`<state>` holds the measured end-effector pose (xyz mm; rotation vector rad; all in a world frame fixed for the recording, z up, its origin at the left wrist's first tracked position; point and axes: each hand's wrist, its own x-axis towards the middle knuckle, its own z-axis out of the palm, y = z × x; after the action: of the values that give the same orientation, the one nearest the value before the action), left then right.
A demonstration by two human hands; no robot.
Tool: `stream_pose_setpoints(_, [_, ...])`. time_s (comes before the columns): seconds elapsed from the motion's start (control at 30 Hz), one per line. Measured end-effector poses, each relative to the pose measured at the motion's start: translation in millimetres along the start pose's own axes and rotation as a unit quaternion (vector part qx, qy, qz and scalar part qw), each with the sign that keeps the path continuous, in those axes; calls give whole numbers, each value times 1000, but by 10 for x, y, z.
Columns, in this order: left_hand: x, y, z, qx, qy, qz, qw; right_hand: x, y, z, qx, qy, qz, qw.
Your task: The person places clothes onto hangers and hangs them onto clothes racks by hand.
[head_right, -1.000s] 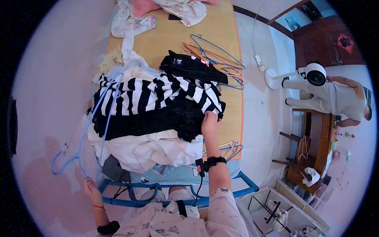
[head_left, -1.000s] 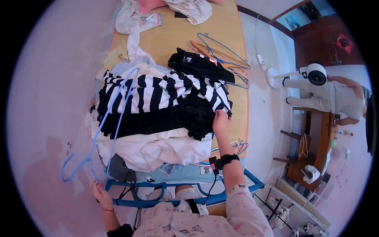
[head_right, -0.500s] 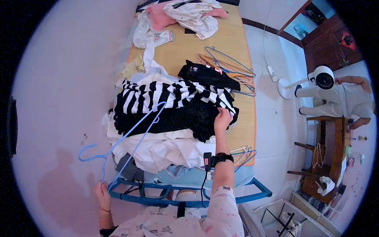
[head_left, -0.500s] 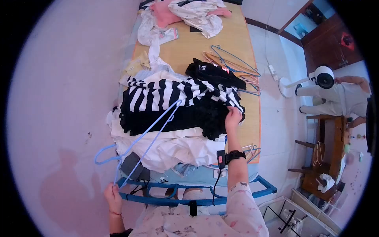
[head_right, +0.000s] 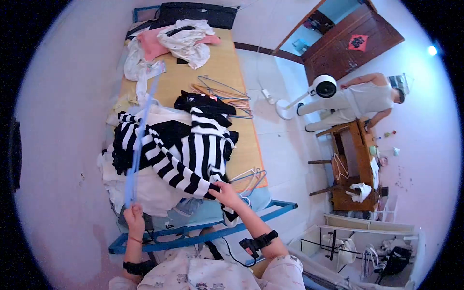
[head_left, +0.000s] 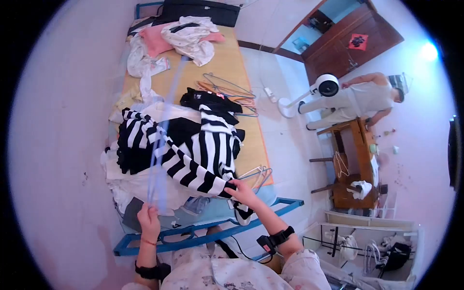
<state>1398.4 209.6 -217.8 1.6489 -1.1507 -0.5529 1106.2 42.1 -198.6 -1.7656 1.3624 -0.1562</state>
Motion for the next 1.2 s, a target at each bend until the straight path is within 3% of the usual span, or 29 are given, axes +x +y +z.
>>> stream_pose_setpoints(0.03, [108, 142, -13, -4, 3, 5, 1000, -18, -169, -24, 61, 40, -14, 997])
stream_pose_setpoints(0.07, [198, 318, -23, -36, -34, 20, 999, -87, -319, -125, 123, 25, 2, 992])
stream_pose_setpoints(0.13, [304, 656, -93, -67, -59, 34, 995, -177, -720, -230, 228, -5, -69, 971])
stream_pose_setpoints(0.2, [352, 917, -198, -99, -172, 103, 975, -334, -1201, -330, 388, -91, 17, 917])
stream_pose_setpoints(0.23, [357, 1049, -241, -94, -163, 103, 977, -309, -1257, -320, 442, -111, 27, 890])
stream_pose_setpoints(0.27, [331, 1190, -272, -103, -188, 139, 967, -335, -1311, -300, 514, -139, -12, 847])
stream_pose_setpoints(0.33, [339, 1425, -325, -105, -204, 173, 958, -279, -1372, -262, 451, -137, -171, 865])
stream_pose_setpoints(0.37, [371, 1530, -354, -52, -181, 180, 965, -323, -1446, -253, 446, -115, -168, 872])
stream_pose_setpoints(0.4, [404, 1628, -385, 3, -158, 187, 970, -388, -1592, -299, 502, -114, -61, 855])
stream_pose_setpoints(0.5, [494, 1916, -462, 81, 44, 258, 962, -412, -1677, -381, 524, -131, -140, 830])
stream_pose_setpoints(0.6, [278, 2321, -391, 174, 312, 297, 885, -512, -1856, -579, 490, -49, -175, 853])
stream_pose_setpoints(0.63, [136, 2264, -305, 150, 262, 327, 895, -599, -1971, -665, 530, -56, -153, 832])
stream_pose_setpoints(0.67, [-15, 2232, -233, 144, 128, 385, 903, -604, -2017, -709, 555, -36, -177, 812])
stream_pose_setpoints(0.73, [-175, 2253, 125, 137, 50, 432, 890, -677, -2136, -808, 586, -21, -180, 790])
stream_pose_setpoints(0.8, [-215, 2025, 370, 157, -27, 302, 940, -697, -2170, -938, 617, -37, -214, 757])
stream_pose_setpoints(0.87, [-180, 1906, 362, 116, -26, 193, 974, -779, -2186, -1102, 619, -32, -231, 750])
stream_pose_setpoints(1.0, [-76, 2183, 38, 3, 33, 174, 984, -700, -2001, -1338, 601, -25, -262, 754])
stream_pose_setpoints(1.07, [-8, 2287, -121, -13, 41, 138, 989, -665, -1908, -1357, 547, 39, -257, 795])
stream_pose_setpoints(1.13, [119, 2215, -58, -157, 89, 35, 983, -627, -1810, -1326, 541, 81, -232, 804])
stream_pose_setpoints(1.17, [151, 2181, -58, -227, 41, -67, 971, -650, -1782, -1313, 477, 129, -218, 841])
stream_pose_setpoints(1.2, [141, 2141, -58, -224, 37, -69, 971, -664, -1747, -1321, 409, 175, -202, 872])
